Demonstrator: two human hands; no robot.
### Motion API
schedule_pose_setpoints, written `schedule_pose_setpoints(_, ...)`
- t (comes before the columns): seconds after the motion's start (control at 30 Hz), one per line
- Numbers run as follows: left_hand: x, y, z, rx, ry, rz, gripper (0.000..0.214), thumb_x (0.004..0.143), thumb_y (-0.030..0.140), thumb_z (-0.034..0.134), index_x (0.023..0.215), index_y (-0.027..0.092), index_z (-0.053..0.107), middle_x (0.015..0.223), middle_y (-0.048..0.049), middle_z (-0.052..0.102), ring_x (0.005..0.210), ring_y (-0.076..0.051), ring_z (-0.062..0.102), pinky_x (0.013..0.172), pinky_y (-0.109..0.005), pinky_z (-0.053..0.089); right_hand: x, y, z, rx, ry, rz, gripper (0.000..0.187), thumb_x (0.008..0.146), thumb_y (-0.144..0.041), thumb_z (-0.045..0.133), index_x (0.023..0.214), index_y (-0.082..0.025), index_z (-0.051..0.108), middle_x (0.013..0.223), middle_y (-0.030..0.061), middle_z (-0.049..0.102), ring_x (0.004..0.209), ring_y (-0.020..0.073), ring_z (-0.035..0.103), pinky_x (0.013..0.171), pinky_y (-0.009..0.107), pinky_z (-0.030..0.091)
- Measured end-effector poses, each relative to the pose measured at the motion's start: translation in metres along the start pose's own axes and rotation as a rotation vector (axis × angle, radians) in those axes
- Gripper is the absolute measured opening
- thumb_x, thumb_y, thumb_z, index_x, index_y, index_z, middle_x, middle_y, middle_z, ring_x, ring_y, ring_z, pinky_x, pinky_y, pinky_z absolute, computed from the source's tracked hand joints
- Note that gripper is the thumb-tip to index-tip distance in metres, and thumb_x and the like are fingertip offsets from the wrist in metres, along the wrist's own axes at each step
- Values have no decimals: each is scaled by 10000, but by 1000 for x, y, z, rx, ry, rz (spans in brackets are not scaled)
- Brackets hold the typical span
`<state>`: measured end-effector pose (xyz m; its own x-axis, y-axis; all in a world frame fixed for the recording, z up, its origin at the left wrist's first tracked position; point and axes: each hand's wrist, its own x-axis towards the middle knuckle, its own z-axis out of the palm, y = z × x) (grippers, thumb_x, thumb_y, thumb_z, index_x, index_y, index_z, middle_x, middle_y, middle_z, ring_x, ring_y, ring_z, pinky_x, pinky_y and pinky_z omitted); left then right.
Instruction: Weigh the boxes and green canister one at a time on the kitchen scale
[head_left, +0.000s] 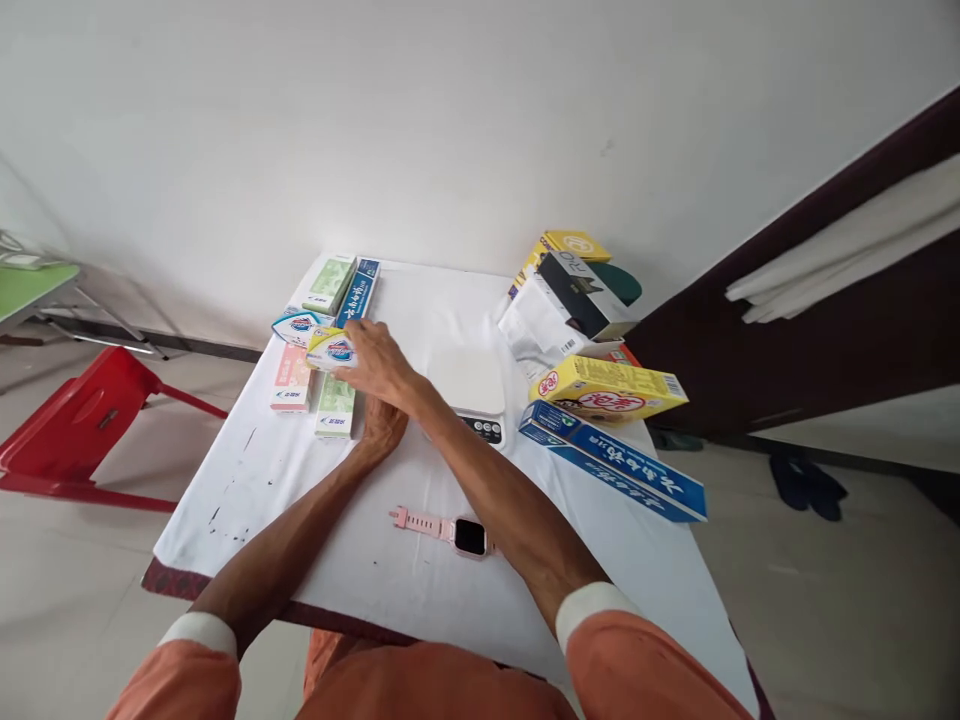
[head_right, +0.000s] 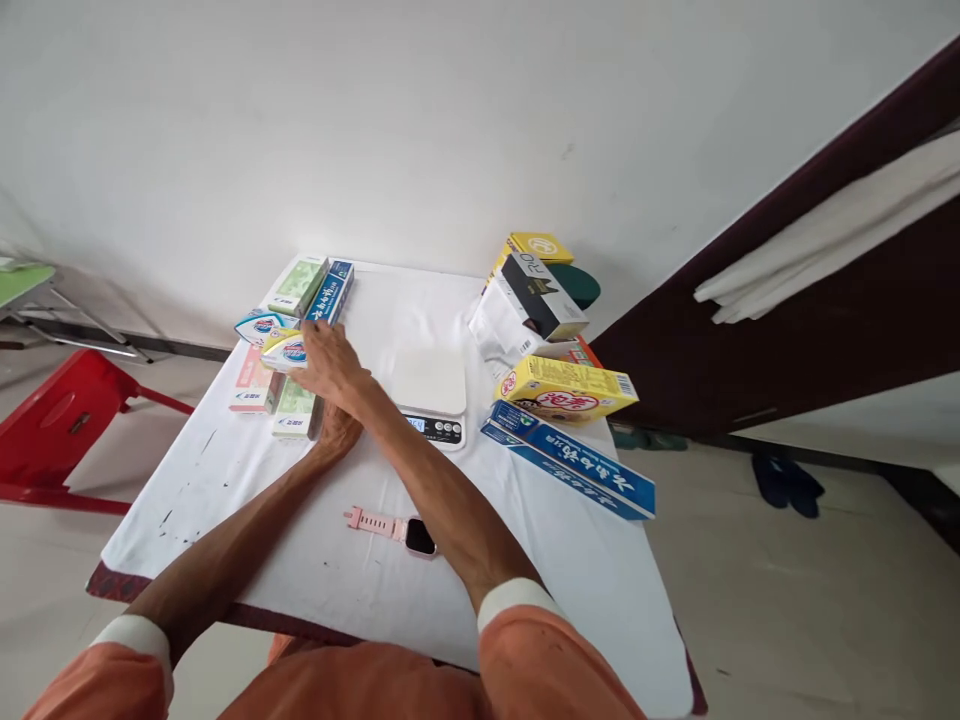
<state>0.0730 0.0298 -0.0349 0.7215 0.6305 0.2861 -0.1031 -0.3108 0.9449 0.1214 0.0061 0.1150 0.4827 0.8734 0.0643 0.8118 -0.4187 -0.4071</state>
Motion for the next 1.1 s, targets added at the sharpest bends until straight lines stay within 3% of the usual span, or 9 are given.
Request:
schedule_pose_setpoints(0.17, -5, 14, -6, 129, -53, 18, 153, 933, 225, 586, 1079, 197, 620, 1043, -85, 673, 861, -198, 656, 862, -398, 565, -49, 72, -49, -50, 164, 79, 492, 838, -313, 813, 1239, -119, 604, 1242, 141, 640, 1137, 314, 559, 1012, 428, 464)
schedule_pose_setpoints(0.3, -6, 21, -5, 178, -72, 19, 195, 945, 223, 551, 1126, 193, 618, 1082, -88, 677, 851, -180, 654, 811, -355, 567, -84, 131, -62, -123, 74, 172, 472, 775, -321, 849, 1174, -170, 647, 1168, 128, 660, 1124, 344, 557, 949, 441, 477)
schedule_pose_setpoints(0.4, -5, 24, -5, 186, -78, 3, 209, 944, 229, 553, 1138, 190, 619, 1095, -93, 684, 853, -184, 657, 813, -365, 571, -98, 152, -56, -163, -10, 215, 473, 779, -340, 841, 1188, -183, 664, 1176, 135, 654, 1158, 357, 546, 943, 438, 479)
schedule_pose_setpoints(0.67, -5, 26, -7, 185, -77, -29, 228, 951, 280, 556, 1153, 192, 618, 1144, -107, 690, 920, -204, 670, 842, -386, 576, -101, 161, -38, -145, 3, 247, 567, 815, -374, 826, 1297, -146, 632, 1248, 170, 640, 1229, 386, 539, 1000, 498, 499)
schedule_pose_setpoints(0.73, -4, 27, -7, 181, -76, -36, 229, 951, 287, 558, 1152, 196, 618, 1154, -107, 688, 928, -205, 670, 835, -381, 574, -109, 156, -40, -122, 115, 220, 660, 796, -348, 845, 1368, -146, 588, 1323, 183, 621, 1275, 398, 528, 1027, 526, 498)
schedule_pose_setpoints(0.8, -4, 27, -7, 176, -79, -47, 223, 955, 295, 557, 1147, 199, 618, 1150, -103, 687, 926, -204, 670, 821, -373, 572, -126, 147, -43, -70, 329, 122, 633, 819, -316, 826, 1382, -174, 574, 1361, 168, 622, 1284, 375, 545, 1049, 526, 498)
schedule_pose_setpoints(0.9, -3, 27, -7, 179, -88, -66, 229, 959, 305, 552, 1152, 199, 615, 1130, -98, 689, 917, -203, 668, 815, -371, 570, -166, 134, -39, 66, 692, 33, 169, 960, -343, 686, 1078, -222, 675, 1072, 85, 724, 1021, 276, 659, 925, 433, 545)
schedule_pose_setpoints(1.0, -3, 27, -6, 185, -92, -66, 243, 953, 308, 554, 1162, 198, 613, 1145, -97, 688, 922, -199, 668, 841, -375, 571, -208, 129, -15, 198, 839, 175, 320, 1047, -404, 547, 786, -230, 612, 740, 22, 669, 700, 199, 626, 728, 351, 531)
schedule_pose_setpoints(1.1, -2, 29, -6, 191, -97, -66, 247, 951, 311, 550, 1162, 199, 611, 1163, -98, 693, 912, -194, 673, 851, -376, 576, -235, 136, 21, 337, 759, 350, 389, 1055, -496, 492, 794, -236, 616, 773, 42, 700, 715, 214, 665, 681, 341, 544)
